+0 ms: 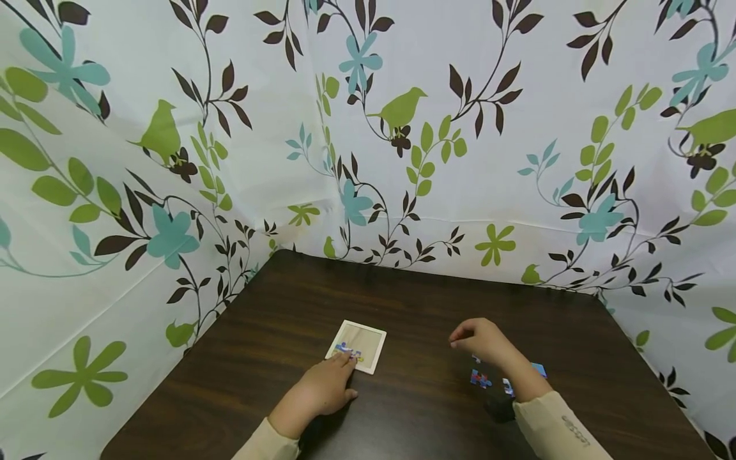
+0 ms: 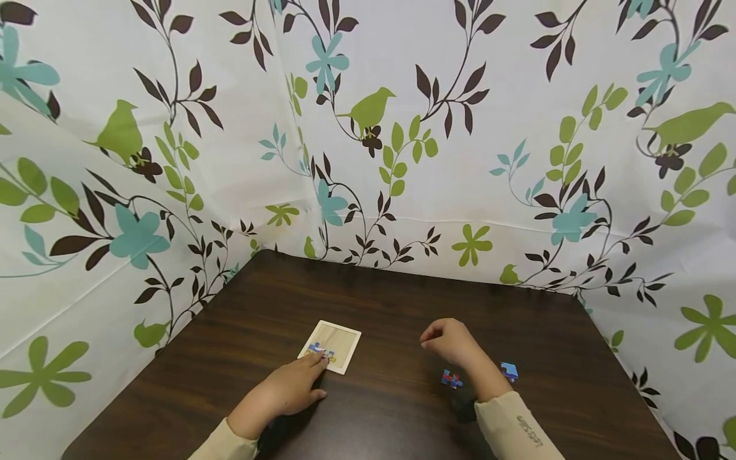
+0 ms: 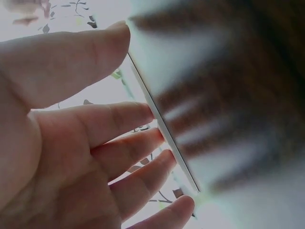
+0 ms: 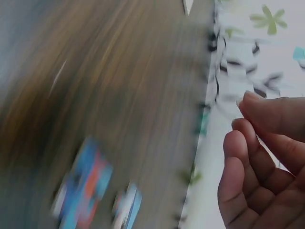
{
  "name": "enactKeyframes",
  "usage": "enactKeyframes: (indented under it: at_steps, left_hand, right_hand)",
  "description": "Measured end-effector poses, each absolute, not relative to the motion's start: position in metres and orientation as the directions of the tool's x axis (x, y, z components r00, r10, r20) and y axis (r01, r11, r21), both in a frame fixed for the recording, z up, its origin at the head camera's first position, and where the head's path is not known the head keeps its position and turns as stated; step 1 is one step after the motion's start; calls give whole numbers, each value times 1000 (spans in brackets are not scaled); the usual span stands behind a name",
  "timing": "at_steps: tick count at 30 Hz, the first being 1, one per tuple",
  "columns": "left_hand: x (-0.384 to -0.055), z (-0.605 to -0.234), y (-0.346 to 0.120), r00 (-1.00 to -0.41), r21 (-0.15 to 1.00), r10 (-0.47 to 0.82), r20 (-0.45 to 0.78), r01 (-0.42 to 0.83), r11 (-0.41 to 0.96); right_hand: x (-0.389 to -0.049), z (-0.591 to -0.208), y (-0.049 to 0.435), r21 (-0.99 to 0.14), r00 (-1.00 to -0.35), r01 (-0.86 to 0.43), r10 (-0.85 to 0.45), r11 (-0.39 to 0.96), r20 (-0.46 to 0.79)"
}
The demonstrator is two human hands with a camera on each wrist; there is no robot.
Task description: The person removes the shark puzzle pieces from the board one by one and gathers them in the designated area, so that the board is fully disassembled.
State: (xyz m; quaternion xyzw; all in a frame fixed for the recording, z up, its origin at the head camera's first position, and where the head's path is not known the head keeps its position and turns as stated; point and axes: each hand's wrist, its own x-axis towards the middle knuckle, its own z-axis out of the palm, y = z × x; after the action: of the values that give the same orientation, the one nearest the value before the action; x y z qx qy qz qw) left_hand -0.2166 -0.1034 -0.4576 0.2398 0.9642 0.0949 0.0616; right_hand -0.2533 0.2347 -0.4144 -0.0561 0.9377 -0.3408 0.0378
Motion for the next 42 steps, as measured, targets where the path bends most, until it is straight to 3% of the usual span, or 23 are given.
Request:
enactKeyframes:
  at_steps: [10, 20, 29, 42]
  left_hand:
    - [-215, -456, -105, -869, 194, 491, -62, 472, 860]
    - [-219, -459, -105, -858, 182, 511, -42, 497, 849]
    - [-225, -461, -108, -859, 278, 509, -50, 478, 833]
    - [-225, -455, -112, -859, 205, 511, 4, 501, 841]
  right_hand:
    - [-292, -416, 153, -605, -965, -219, -260, 765, 21]
    - [-295, -436, 87, -571, -934, -285, -357, 770, -15]
    - [-288, -454, 63, -535, -899, -351, -435, 769, -36]
    - [-281, -463, 50, -517, -899, -388, -436, 763, 32]
